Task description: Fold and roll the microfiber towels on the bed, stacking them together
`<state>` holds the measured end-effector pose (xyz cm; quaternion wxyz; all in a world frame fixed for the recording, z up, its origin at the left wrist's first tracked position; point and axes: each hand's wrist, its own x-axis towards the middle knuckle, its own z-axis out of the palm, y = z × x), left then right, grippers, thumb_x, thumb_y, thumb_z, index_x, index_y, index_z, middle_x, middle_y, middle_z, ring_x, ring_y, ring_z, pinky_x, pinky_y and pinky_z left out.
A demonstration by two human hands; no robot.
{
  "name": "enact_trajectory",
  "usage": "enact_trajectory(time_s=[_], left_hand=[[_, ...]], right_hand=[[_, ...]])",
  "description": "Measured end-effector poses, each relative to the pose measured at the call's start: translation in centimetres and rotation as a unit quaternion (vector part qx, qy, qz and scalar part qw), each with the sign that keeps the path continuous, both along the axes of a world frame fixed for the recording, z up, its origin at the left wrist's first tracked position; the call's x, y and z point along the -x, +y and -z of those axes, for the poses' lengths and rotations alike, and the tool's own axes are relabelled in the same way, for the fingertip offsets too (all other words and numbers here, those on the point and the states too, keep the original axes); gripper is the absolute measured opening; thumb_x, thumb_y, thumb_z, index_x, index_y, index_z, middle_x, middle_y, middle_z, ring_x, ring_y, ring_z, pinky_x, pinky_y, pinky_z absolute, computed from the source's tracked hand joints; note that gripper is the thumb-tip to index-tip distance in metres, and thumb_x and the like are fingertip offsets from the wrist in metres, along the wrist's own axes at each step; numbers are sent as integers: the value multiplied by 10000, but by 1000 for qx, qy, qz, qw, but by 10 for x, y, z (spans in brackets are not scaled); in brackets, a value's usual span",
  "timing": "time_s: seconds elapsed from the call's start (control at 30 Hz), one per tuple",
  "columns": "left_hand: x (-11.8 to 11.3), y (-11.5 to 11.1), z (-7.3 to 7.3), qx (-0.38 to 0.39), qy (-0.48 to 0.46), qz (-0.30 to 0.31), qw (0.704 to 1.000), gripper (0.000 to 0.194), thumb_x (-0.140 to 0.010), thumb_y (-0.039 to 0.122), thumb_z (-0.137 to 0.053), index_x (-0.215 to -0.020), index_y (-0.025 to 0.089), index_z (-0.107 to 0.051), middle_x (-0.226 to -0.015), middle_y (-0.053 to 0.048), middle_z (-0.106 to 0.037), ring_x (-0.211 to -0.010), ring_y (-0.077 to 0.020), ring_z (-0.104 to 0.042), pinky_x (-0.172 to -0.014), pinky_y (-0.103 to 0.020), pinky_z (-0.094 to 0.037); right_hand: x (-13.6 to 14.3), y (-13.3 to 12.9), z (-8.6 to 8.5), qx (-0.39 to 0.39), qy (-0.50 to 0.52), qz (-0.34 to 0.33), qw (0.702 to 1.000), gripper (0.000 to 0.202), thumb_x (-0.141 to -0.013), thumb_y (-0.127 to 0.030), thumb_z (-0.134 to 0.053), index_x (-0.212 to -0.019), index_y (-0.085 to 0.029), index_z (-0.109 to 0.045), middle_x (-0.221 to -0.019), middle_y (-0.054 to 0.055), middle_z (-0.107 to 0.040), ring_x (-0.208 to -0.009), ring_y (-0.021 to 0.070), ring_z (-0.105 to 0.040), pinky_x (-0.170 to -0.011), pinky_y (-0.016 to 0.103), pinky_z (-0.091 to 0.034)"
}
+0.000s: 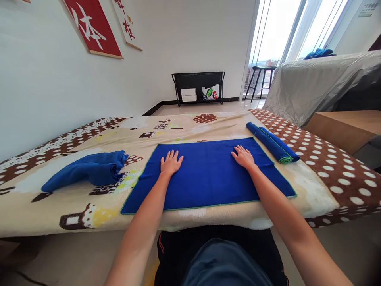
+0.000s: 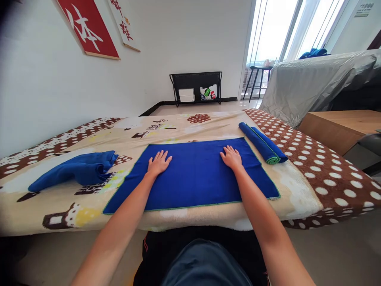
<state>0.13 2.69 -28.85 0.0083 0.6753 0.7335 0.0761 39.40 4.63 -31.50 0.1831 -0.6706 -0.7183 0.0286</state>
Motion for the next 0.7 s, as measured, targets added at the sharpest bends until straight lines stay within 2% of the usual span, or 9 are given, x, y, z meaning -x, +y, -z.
enact_trajectory(time_s=[0.1,0.2,0.3,0.47,0.57,0.7], left_hand=[[37,-8,-2,-1,8,-40,999,700,-961,609,-173,-1549,252,-299,-1635,-101,-210,-1514,-287,-181,-1175,-596,-175],[61,-16,-3,-1,14,-65,998,713,-954,618,-160,-1550,251,-298,-1636,-92,-212,-1512,-275,-190,-1181,-577,-183],[73,-19,-4,0,18,-76,997,711,-955,609,-158,-1551,246,-295,-1637,-81,-210,-1513,-257,-190,-1190,-552,-178],[76,-29,-5,-2,21,-64,998,686,-968,580,-173,-1544,234,-316,-1630,-88,-228,-1509,-261,-205,-1184,-553,-200],[78,-56,-4,-7,24,-38,999,633,-983,535,-202,-1539,261,-327,-1627,-57,-250,-1506,-240,-219,-1194,-519,-199],[85,-122,4,-45,29,-5,999,584,-992,515,-227,-1526,312,-350,-1615,2,-287,-1498,-206,-244,-1210,-465,-189]], right_hand=[[-37,-4,3,7,-1,37,999,587,-998,-509,-286,-1461,-185,-446,-1567,117,-357,-1481,235,-278,-1198,473,-212],[-64,-10,5,11,-5,53,999,589,-997,-496,-287,-1474,-183,-431,-1573,111,-347,-1485,229,-268,-1206,463,-202],[-80,-14,7,12,-12,50,999,595,-995,-493,-289,-1482,-178,-422,-1576,94,-345,-1487,220,-264,-1216,437,-200],[-89,-26,7,5,-23,33,999,597,-994,-468,-298,-1480,-146,-426,-1565,99,-363,-1478,223,-289,-1221,430,-216],[-92,-51,8,-4,-30,13,999,584,-989,-453,-308,-1473,-153,-438,-1552,95,-386,-1473,217,-301,-1219,422,-236],[-101,-109,18,-25,-37,-10,999,574,-980,-484,-310,-1472,-219,-442,-1543,52,-406,-1460,202,-329,-1215,419,-260]])
